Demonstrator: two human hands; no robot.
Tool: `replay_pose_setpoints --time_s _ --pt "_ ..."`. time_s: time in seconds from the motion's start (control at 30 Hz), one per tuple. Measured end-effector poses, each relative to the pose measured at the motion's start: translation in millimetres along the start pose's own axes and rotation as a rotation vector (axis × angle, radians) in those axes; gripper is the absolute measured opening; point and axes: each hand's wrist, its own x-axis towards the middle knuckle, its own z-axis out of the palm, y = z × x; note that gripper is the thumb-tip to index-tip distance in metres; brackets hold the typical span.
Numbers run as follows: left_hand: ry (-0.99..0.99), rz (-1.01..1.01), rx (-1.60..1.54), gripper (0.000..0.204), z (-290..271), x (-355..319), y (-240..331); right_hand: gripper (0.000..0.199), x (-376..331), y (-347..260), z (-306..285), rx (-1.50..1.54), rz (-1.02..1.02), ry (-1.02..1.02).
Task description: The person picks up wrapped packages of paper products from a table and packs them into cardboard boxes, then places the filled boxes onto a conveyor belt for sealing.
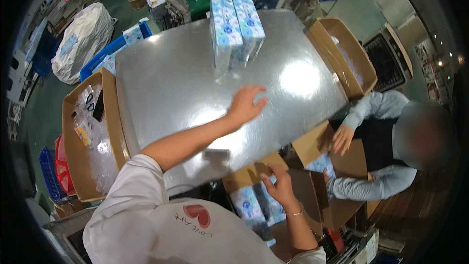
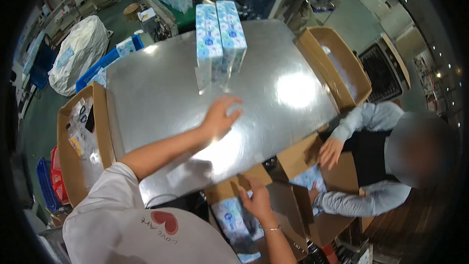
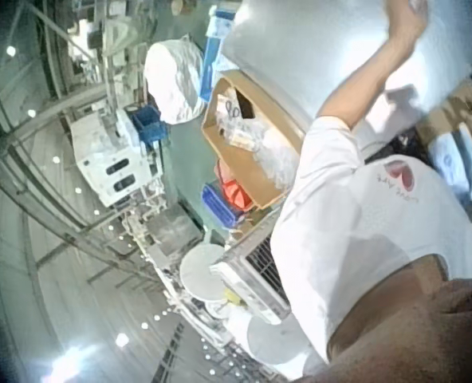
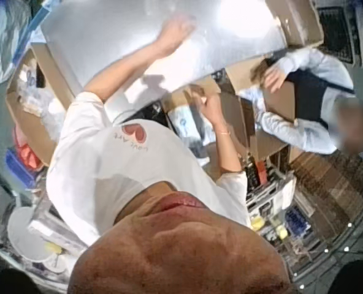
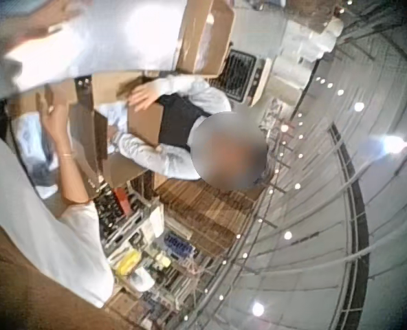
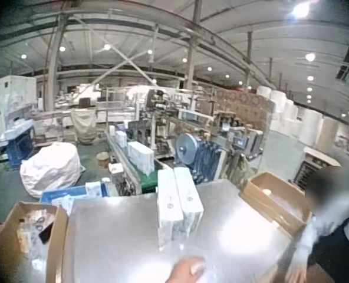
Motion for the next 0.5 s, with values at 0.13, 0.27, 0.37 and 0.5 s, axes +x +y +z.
replay_pose_setpoints --time_s 0.13,0.27,0.37,0.5 --pt "0.16 0.191 0.583 0.039 -67.7 112.0 -42.5 0.034 152.3 -27.2 -7.1 -0.059 -0.257 0.167" --pt "-0.129 0.135 0.738 0.049 -92.5 174.5 -75.2 0.038 301.2 -39.8 -11.4 -0.163 -0.424 0.278" --pt "-0.175 0.138 0.842 0.052 -90.6 181.3 -75.3 0.051 402.0 -38.1 -9.3 -0.36 -0.46 0.383" --pt "-0.146 0.184 0.808 0.048 -90.0 181.9 -87.2 0.088 490.3 -27.3 5.5 -0.48 0.044 0.146"
